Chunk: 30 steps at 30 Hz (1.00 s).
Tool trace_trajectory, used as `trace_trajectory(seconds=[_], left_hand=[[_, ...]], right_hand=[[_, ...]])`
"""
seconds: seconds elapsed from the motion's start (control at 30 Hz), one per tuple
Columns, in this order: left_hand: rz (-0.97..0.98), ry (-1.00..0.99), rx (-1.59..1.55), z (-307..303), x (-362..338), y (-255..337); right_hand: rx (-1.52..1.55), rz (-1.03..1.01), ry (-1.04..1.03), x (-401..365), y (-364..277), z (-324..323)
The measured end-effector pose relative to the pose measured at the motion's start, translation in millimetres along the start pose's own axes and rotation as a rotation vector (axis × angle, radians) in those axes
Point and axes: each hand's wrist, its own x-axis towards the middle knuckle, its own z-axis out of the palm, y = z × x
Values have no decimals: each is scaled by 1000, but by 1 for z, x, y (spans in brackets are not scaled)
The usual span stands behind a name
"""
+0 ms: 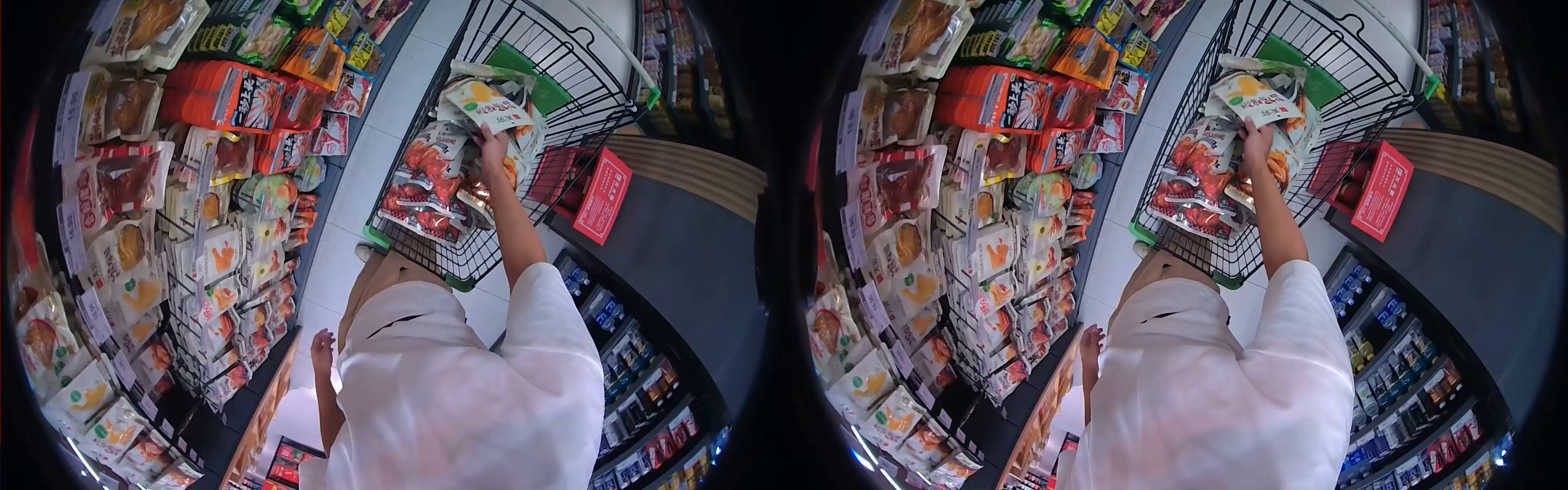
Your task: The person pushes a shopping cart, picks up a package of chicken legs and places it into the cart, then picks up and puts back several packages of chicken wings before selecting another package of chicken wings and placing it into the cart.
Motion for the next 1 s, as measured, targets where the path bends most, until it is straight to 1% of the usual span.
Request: trace_trajectory(seconds=[0.03, 0.13, 0.17, 0.2, 0.23, 0.3, 0.33, 0.37, 0.43, 0.5, 0.57, 0.63, 0.7, 0.77, 0.87, 0.9, 0.97, 1.0], left_hand=[[22, 1, -4, -1, 3, 2], [82, -3, -2, 2, 12, 15], [98, -5, 7, 4, 14, 20], [163, -35, 7, 5, 22, 18], [229, -50, 4, 3, 31, 18], [265, -91, -19, 0, 40, 33], [335, -64, 58, -5, 45, 39], [407, -50, 129, -7, 54, 45], [512, -53, 95, -17, 63, 63], [605, -47, 36, -22, 64, 88], [672, -20, -30, -29, 56, 112], [748, -67, -148, -34, 59, 120], [733, -98, -67, -49, 16, 152], [785, -175, -118, -61, 21, 139], [858, -63, -242, -80, -7, 129], [886, -6, -252, -86, -13, 120], [937, 96, -275, -94, -24, 102], [974, 136, -224, -102, -35, 95]], right_hand=[[45, -110, -5, -13, -1, -6], [111, 13, -37, -31, -25, -35], [217, 5, -56, -40, -37, -39], [323, 4, -83, -54, -59, -33], [347, 25, -111, -62, -69, -29], [392, 68, -166, -77, -88, -23], [287, -33, -139, -100, -106, -8], [281, -15, -214, -120, -123, -2], [361, -24, -267, -149, -136, 13], [406, 13, -403, -185, -148, 34], [352, 55, -494, -213, -145, 56], [247, 78, -665, -241, -141, 78], [195, 140, -755, -273, -131, 104], [120, 217, -858, -317, -122, 130], [-29, 296, -992, -385, -96, 158], [-67, 333, -1029, -401, -79, 164], [-178, 342, -1182, -445, -61, 175], [-186, 382, -1230, -466, -53, 180]])
